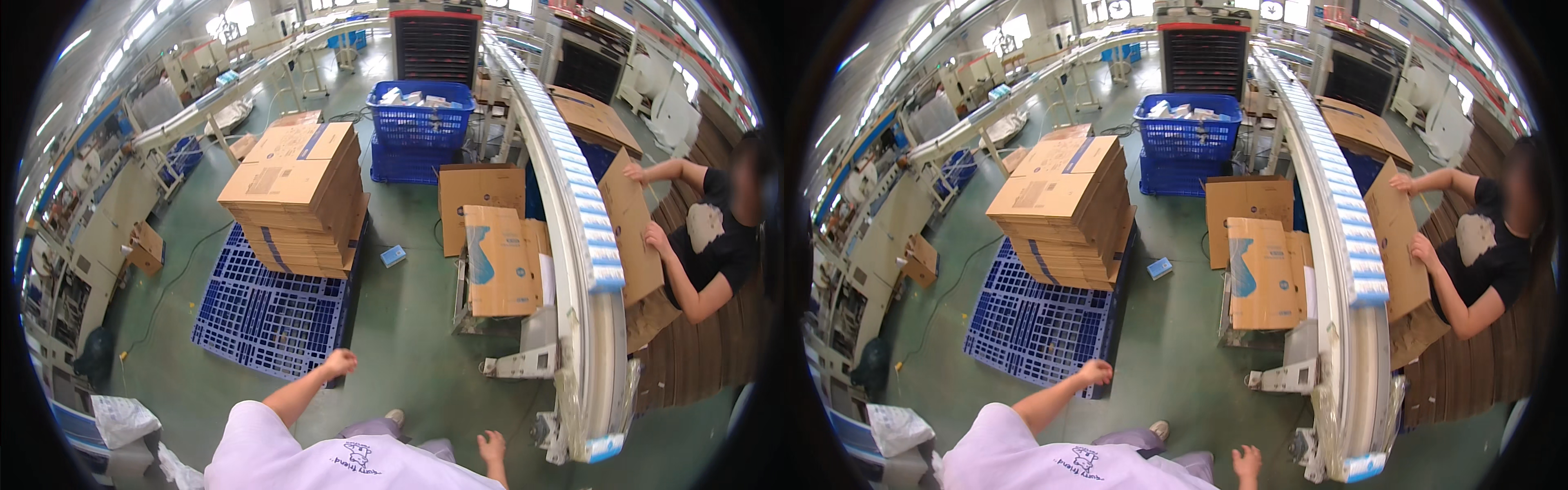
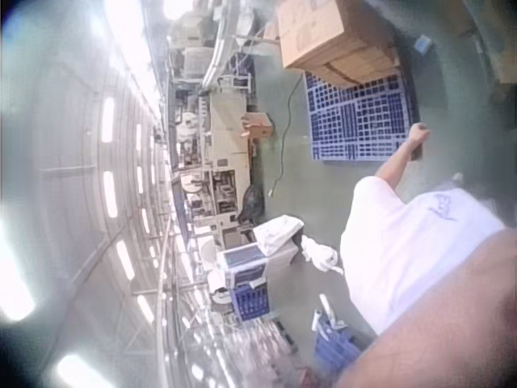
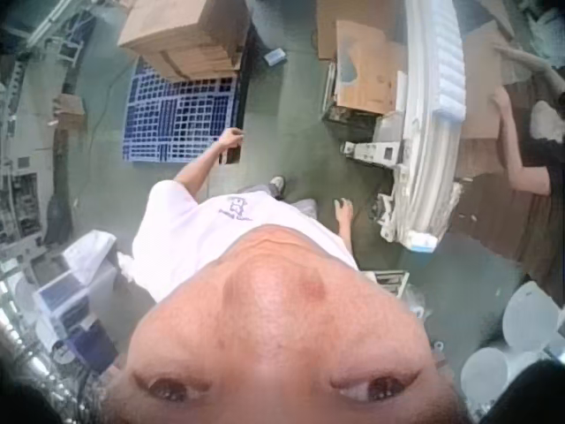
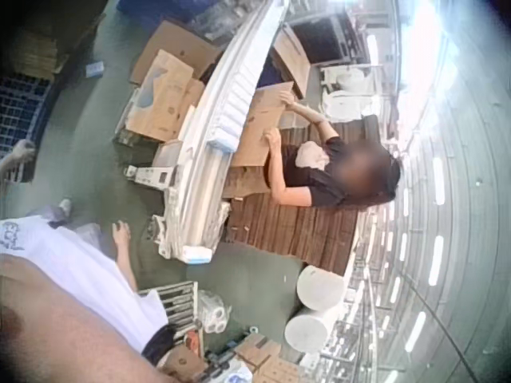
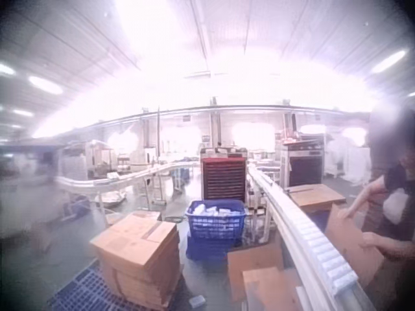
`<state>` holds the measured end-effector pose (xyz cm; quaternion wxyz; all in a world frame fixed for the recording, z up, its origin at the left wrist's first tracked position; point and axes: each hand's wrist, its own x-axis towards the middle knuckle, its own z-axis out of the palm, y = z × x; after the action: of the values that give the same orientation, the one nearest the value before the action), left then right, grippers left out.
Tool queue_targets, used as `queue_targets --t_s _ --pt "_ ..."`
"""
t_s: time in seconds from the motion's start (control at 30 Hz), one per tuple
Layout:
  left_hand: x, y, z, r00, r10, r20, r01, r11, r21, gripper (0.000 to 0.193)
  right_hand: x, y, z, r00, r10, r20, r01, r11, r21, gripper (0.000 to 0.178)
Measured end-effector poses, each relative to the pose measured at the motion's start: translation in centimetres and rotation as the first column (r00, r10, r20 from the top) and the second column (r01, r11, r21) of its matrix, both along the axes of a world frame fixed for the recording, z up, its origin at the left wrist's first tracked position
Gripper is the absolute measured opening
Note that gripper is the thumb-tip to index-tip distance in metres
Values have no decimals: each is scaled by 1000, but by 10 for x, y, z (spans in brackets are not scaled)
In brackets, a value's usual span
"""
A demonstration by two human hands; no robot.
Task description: The person packs small white and blue packages from a conveyor belt into cardboard boxes. They arrange the packages neatly inside, close the boxes, and move them to a nearby stack. The person also picks up a fallen package from the floor and places it into a box.
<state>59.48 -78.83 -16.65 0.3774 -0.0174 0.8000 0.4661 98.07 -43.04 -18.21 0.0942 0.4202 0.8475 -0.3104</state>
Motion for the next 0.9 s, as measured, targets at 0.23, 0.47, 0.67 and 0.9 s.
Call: queue_targets --t_s 0.23,0.47,0.67,0.9 --pt "-252 31 46 913 104 -394 -57 990 129 20 46 130 -85 739 -488 465 656 681 -326 37" --pt "-416 28 113 841 -5 -542 -138 965 -222 30 -226 119 35 863 -186 469 427 764 -484 25" --pt "-590 24 110 749 -214 -627 -148 869 -473 37 -437 183 -31 923 -290 -254 71 775 -627 30" --pt "-719 29 69 716 -510 -477 -27 663 -748 82 -553 150 -10 985 174 0 -163 921 -355 41"
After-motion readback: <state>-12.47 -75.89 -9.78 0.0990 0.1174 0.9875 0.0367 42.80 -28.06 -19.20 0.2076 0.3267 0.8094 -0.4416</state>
